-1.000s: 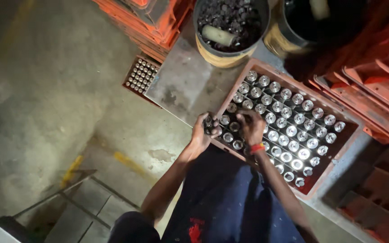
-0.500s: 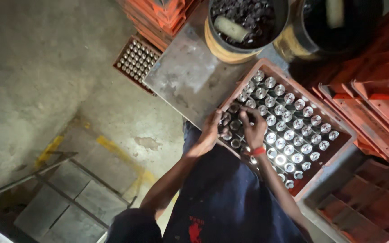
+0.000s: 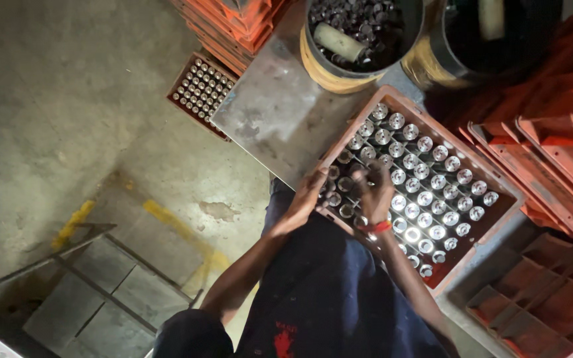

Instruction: The person repeatedly picks up small metal caps from a bucket and places them into a red crate, filling the crate's compartments. The person also uses a cylindrical tool to press down on the caps in the crate.

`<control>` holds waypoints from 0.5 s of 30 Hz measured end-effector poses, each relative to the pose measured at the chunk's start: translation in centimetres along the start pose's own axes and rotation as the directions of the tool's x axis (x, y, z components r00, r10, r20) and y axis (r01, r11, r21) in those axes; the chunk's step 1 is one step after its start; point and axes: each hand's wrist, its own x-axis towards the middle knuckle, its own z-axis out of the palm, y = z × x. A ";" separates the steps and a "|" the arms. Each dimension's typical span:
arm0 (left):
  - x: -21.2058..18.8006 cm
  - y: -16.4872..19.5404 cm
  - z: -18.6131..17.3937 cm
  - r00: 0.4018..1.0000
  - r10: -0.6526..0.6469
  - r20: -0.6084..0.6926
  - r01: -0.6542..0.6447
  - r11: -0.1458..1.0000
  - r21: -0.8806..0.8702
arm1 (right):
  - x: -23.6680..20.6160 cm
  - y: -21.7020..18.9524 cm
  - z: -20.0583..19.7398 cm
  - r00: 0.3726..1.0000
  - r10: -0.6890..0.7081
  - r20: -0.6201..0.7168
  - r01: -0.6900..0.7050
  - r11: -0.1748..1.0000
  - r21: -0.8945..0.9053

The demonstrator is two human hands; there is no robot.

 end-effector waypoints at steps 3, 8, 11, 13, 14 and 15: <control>-0.2 1.5 -0.8 0.998 0.029 0.057 -0.025 0.997 -0.072 | 2.9 0.2 0.4 0.992 -0.120 0.028 0.122 0.982 -0.147; 0.7 1.5 -1.3 0.998 0.036 0.054 -0.025 0.983 -0.181 | 6.2 0.7 0.7 0.874 -0.474 0.105 0.435 0.670 -0.601; 1.3 1.5 -0.9 0.998 0.043 0.042 -0.034 0.982 -0.184 | 6.5 1.1 0.5 0.935 -0.326 0.138 0.340 0.718 -0.607; 1.4 1.6 -0.4 0.999 0.028 0.016 -0.024 0.982 -0.186 | 6.2 1.5 0.3 0.961 -0.247 0.127 0.276 0.811 -0.516; 1.4 1.8 0.0 0.998 0.043 0.038 -0.037 0.987 -0.158 | 5.9 1.6 0.2 0.967 -0.238 0.092 0.255 0.871 -0.420; 1.3 1.9 0.3 0.997 0.059 0.058 -0.051 0.990 -0.134 | 5.5 1.8 0.0 0.972 -0.227 0.062 0.234 0.918 -0.319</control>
